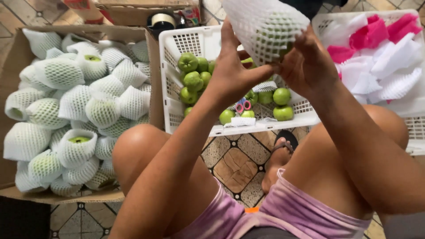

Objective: A person is manually wrapping guavas in protective foam nets, trimming the nets with scissors, and packing them into a cardboard box.

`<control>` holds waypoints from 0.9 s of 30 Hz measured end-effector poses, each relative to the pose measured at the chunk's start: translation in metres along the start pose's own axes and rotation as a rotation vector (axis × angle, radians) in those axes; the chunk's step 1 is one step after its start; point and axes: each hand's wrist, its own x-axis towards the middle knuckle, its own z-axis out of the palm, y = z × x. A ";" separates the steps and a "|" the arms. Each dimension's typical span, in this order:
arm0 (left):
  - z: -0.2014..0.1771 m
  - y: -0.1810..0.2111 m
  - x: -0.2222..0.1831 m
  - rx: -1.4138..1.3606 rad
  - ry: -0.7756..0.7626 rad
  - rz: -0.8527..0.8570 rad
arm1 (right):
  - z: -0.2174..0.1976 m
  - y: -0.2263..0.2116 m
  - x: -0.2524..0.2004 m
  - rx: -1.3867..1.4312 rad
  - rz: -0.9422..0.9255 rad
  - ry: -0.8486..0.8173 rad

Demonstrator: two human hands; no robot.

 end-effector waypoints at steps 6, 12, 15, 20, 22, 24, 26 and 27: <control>-0.004 0.003 0.002 0.419 0.063 0.115 | -0.005 0.000 0.003 -0.016 -0.004 0.017; -0.014 0.016 0.004 0.495 0.055 0.085 | -0.004 0.001 0.007 0.007 0.071 0.051; -0.020 0.017 0.007 0.556 0.107 0.085 | -0.003 0.003 0.011 0.048 0.084 0.077; -0.020 -0.009 0.014 0.779 0.172 0.101 | -0.007 0.011 0.013 0.149 0.068 0.076; -0.015 -0.003 0.011 0.922 0.121 0.138 | -0.006 0.014 0.012 0.110 0.001 0.225; -0.005 -0.003 0.005 0.953 0.071 0.148 | -0.005 0.015 0.011 0.117 0.000 0.257; 0.000 0.003 -0.003 0.983 0.020 0.159 | -0.007 0.016 0.011 0.123 -0.003 0.290; 0.001 0.009 -0.009 1.012 0.029 0.196 | -0.010 0.017 0.011 0.121 0.009 0.229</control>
